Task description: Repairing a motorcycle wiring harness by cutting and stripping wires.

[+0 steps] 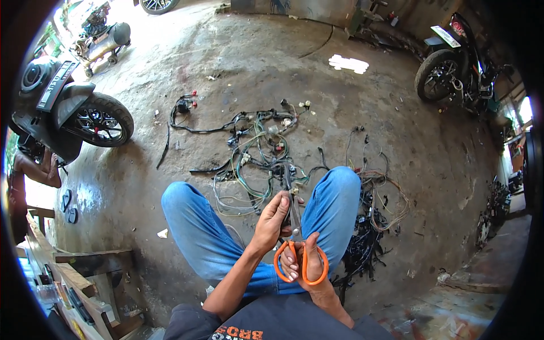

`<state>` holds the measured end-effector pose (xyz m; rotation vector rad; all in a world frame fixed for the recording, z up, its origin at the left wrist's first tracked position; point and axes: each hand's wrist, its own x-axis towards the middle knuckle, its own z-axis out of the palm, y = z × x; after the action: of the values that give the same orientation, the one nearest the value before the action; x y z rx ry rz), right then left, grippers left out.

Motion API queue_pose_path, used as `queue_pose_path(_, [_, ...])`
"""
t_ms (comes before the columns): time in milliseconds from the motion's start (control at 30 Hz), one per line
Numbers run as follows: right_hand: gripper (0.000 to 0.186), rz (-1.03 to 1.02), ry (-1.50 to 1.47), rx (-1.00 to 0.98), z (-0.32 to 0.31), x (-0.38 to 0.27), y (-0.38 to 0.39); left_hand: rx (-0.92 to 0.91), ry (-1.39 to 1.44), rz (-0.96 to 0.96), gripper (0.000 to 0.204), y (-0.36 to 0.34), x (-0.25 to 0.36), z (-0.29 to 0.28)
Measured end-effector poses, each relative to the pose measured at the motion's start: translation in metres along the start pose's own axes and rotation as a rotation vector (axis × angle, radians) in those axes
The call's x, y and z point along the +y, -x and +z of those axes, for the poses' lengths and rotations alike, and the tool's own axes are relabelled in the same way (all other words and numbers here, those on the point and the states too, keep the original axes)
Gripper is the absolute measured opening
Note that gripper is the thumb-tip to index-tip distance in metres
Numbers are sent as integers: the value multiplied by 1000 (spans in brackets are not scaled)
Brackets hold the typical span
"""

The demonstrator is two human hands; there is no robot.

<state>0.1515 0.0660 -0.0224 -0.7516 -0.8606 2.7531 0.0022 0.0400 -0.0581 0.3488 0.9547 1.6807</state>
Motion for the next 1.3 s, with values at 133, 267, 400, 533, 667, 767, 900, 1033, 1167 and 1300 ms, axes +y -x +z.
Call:
queue_pose_path(133, [76,-15,-9,-19,-6,1,3,-51,163,-135,43,0,14,10])
queue_pose_path(267, [75,-41,76,71,0,0,5,14,68,-52,33,0,2,6])
queue_pose_path(400, [67,-177,342,238,1,-5,3,143,-362,138,30,-2,3,22])
queue_pose_path(533, [64,-223,372,300,9,-12,0,234,-690,382,31,3,4,36])
queue_pose_path(667, [62,-202,369,256,11,-16,-2,243,-755,393,29,6,17,35])
queue_pose_path(767, [63,-182,342,227,9,-12,-3,210,-830,375,27,11,18,31])
queue_pose_path(900, [73,-197,344,387,12,-20,-4,109,-896,392,20,16,15,35])
queue_pose_path(1033, [71,-390,113,321,-9,-77,-6,64,-884,322,18,40,-24,19])
queue_pose_path(1167, [64,-589,369,217,-1,-80,15,204,-573,242,41,25,-14,2])
queue_pose_path(1300, [60,-463,549,227,-26,-47,27,83,-270,163,42,5,5,2])
